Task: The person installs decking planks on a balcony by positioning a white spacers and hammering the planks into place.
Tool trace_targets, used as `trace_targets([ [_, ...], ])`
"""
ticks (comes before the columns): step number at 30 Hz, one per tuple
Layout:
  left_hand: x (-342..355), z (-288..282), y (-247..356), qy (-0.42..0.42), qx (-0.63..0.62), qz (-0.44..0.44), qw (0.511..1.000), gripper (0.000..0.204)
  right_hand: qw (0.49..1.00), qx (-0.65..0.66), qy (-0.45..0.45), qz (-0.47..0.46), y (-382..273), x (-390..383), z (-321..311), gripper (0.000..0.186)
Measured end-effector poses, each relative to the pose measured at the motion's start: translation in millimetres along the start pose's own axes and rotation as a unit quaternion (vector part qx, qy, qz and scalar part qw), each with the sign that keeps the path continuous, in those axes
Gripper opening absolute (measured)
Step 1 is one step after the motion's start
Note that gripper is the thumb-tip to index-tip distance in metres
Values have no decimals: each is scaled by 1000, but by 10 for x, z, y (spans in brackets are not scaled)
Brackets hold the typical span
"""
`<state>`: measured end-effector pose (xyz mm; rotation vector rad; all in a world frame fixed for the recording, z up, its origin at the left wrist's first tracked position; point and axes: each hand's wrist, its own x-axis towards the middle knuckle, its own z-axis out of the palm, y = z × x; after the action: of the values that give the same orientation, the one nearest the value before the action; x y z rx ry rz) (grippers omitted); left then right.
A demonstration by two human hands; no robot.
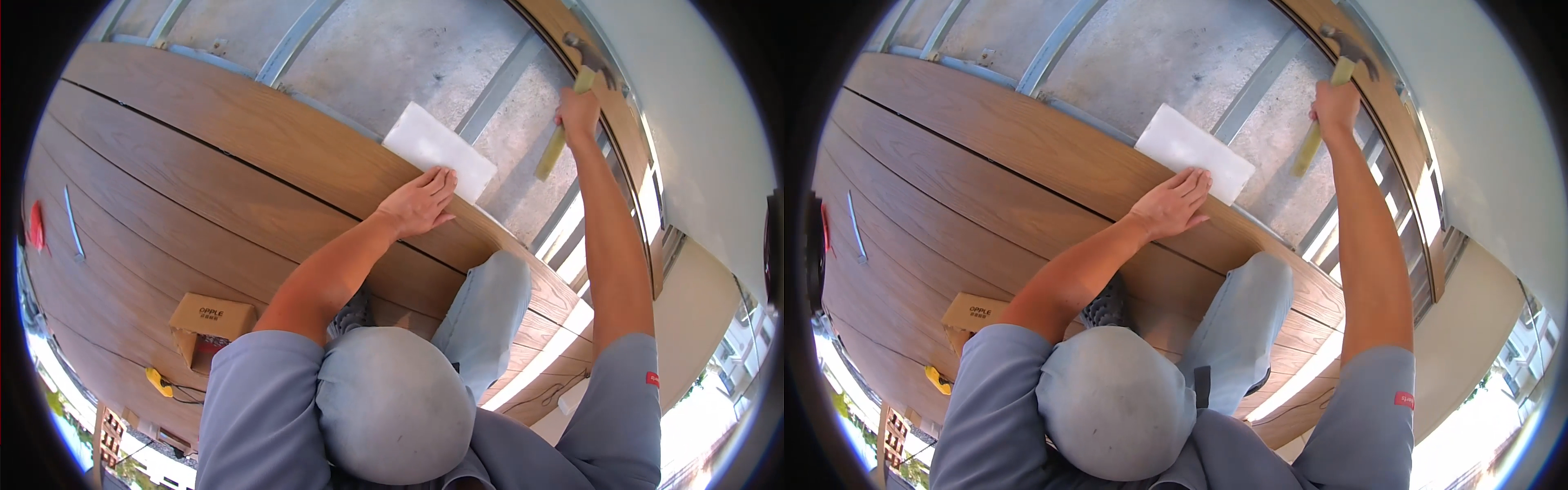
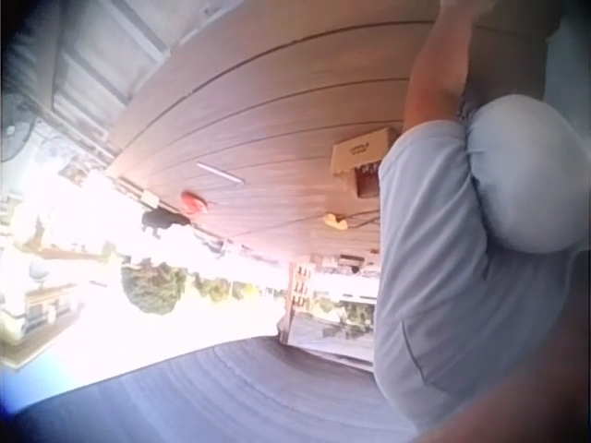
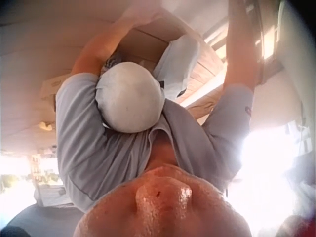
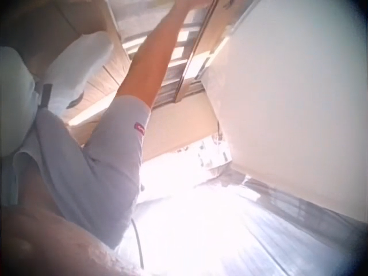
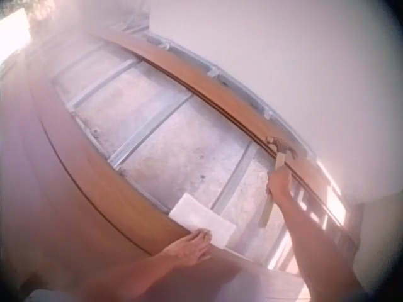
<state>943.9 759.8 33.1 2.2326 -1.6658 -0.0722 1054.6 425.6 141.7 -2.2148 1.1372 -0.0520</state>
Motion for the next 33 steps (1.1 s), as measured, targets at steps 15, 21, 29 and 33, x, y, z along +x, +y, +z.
trace_targets([
  [15, -121, 55, 0, 31, 34, 10, 999, 62, 772, -398, -248, -430, 513, -389, 502, 19],
  [21, -94, 109, -31, 39, -2, 20, 999, 58, 853, -290, -304, -311, -79, -129, 524, 21],
  [29, -41, 30, -30, 13, -9, -10, 1000, 54, 901, -312, -255, -162, -280, 27, -55, 24],
  [33, -82, 0, 15, -1, -53, -25, 998, 58, 810, -404, -418, -76, -143, -718, 258, 23],
])
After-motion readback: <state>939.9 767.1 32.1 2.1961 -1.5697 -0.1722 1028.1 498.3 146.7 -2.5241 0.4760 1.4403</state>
